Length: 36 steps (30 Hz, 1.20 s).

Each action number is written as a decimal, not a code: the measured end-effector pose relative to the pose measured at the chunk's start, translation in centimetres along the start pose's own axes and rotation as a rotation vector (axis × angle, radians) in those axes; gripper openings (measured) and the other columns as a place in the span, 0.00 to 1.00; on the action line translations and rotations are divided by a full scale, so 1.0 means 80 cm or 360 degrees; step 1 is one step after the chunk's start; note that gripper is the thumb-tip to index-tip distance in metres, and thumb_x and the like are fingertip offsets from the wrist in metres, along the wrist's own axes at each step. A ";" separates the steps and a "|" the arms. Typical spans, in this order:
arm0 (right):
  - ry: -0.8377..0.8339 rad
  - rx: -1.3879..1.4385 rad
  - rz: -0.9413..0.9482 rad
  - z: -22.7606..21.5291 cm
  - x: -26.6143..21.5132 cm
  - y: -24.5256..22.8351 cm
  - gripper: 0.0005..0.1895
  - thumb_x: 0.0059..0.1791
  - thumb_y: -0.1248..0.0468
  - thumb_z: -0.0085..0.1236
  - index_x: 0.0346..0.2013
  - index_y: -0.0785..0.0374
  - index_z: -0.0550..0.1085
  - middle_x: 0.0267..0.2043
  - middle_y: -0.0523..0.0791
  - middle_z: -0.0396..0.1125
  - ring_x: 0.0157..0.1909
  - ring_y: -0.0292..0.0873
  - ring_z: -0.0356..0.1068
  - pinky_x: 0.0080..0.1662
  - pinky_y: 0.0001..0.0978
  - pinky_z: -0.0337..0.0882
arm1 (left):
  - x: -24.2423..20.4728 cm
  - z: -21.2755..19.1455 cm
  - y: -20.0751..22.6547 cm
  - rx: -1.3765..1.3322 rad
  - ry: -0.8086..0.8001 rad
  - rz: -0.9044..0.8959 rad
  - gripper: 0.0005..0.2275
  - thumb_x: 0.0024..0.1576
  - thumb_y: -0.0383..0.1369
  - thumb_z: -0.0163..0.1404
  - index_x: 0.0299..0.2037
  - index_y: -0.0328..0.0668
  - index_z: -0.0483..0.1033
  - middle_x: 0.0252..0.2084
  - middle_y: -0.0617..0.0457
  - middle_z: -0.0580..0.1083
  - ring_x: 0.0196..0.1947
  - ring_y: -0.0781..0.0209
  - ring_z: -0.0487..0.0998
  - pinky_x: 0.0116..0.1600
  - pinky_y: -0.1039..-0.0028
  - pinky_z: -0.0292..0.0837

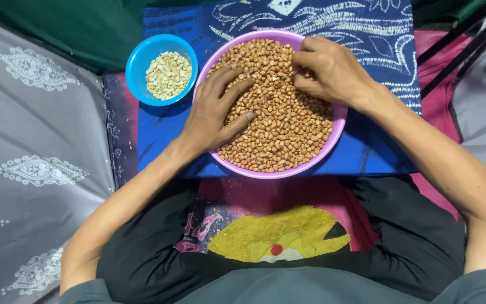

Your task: Manually sorting peanuts by picking out husks and damaged nuts from a large pink bowl and placing them into a smaller blue bowl.

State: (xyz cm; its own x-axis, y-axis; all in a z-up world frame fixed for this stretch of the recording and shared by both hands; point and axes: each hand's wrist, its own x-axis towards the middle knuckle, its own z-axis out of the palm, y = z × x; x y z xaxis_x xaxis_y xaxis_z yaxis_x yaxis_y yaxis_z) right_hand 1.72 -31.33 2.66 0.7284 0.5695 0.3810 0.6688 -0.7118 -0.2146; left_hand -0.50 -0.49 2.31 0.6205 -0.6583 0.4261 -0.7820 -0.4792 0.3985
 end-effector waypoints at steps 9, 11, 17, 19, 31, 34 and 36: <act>0.0045 0.0070 -0.0185 -0.020 0.089 -0.049 0.06 0.46 0.70 0.66 0.35 0.68 0.77 0.36 0.47 0.65 0.31 0.46 0.64 0.37 0.38 0.69 | -0.002 0.010 -0.009 0.0020 0.0082 0.0046 0.24 0.62 0.45 0.52 0.64 0.39 0.67 0.68 0.39 0.61 0.71 0.38 0.58 0.73 0.46 0.54; 0.0089 0.0145 -0.0275 -0.008 0.133 -0.069 0.06 0.45 0.71 0.65 0.34 0.69 0.76 0.35 0.48 0.64 0.30 0.47 0.64 0.36 0.38 0.67 | -0.005 0.009 -0.012 0.0054 0.0086 0.0031 0.24 0.63 0.45 0.51 0.63 0.38 0.68 0.68 0.38 0.61 0.71 0.37 0.58 0.73 0.45 0.54; 0.0139 -0.0123 -0.0712 0.066 0.249 -0.120 0.03 0.40 0.67 0.64 0.27 0.60 0.78 0.34 0.47 0.65 0.29 0.51 0.67 0.31 0.40 0.68 | -0.008 0.002 -0.004 0.0022 0.0073 -0.0049 0.23 0.60 0.46 0.51 0.60 0.38 0.73 0.56 0.36 0.73 0.52 0.36 0.70 0.61 0.49 0.56; 0.0065 -0.0035 -0.0699 0.089 0.277 -0.135 0.05 0.39 0.69 0.64 0.24 0.64 0.75 0.32 0.49 0.67 0.26 0.55 0.66 0.31 0.44 0.68 | -0.012 0.004 -0.008 -0.0032 0.0090 -0.0043 0.21 0.60 0.49 0.49 0.49 0.36 0.78 0.51 0.34 0.73 0.46 0.35 0.70 0.61 0.48 0.57; -0.0101 0.0130 -0.0790 0.080 0.270 -0.135 0.02 0.43 0.70 0.62 0.30 0.65 0.78 0.34 0.50 0.68 0.30 0.56 0.68 0.35 0.45 0.69 | -0.011 0.017 -0.020 -0.0050 0.0011 -0.0044 0.23 0.53 0.42 0.56 0.54 0.33 0.74 0.49 0.30 0.71 0.42 0.33 0.72 0.47 0.49 0.69; -0.0079 -0.0008 -0.0779 0.018 0.229 -0.111 0.02 0.46 0.71 0.64 0.31 0.68 0.79 0.34 0.50 0.67 0.28 0.51 0.66 0.33 0.41 0.67 | -0.005 0.006 -0.008 -0.0062 0.0225 0.0076 0.20 0.59 0.45 0.53 0.37 0.28 0.78 0.46 0.30 0.73 0.47 0.32 0.68 0.56 0.44 0.60; -0.0130 -0.0062 -0.0658 -0.019 0.186 -0.094 0.03 0.48 0.71 0.64 0.32 0.69 0.78 0.34 0.50 0.66 0.29 0.51 0.66 0.34 0.41 0.68 | -0.004 0.012 -0.012 -0.0037 0.0209 0.0073 0.18 0.62 0.45 0.50 0.42 0.33 0.74 0.46 0.34 0.69 0.50 0.36 0.67 0.59 0.44 0.60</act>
State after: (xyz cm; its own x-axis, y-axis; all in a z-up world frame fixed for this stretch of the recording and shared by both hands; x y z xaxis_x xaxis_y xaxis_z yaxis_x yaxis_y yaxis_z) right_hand 7.27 -18.13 11.28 0.4106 0.8400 0.3548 0.9021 -0.4309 -0.0239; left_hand -0.01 -0.36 1.05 0.5877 -0.5968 0.5463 -0.8091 -0.4359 0.3942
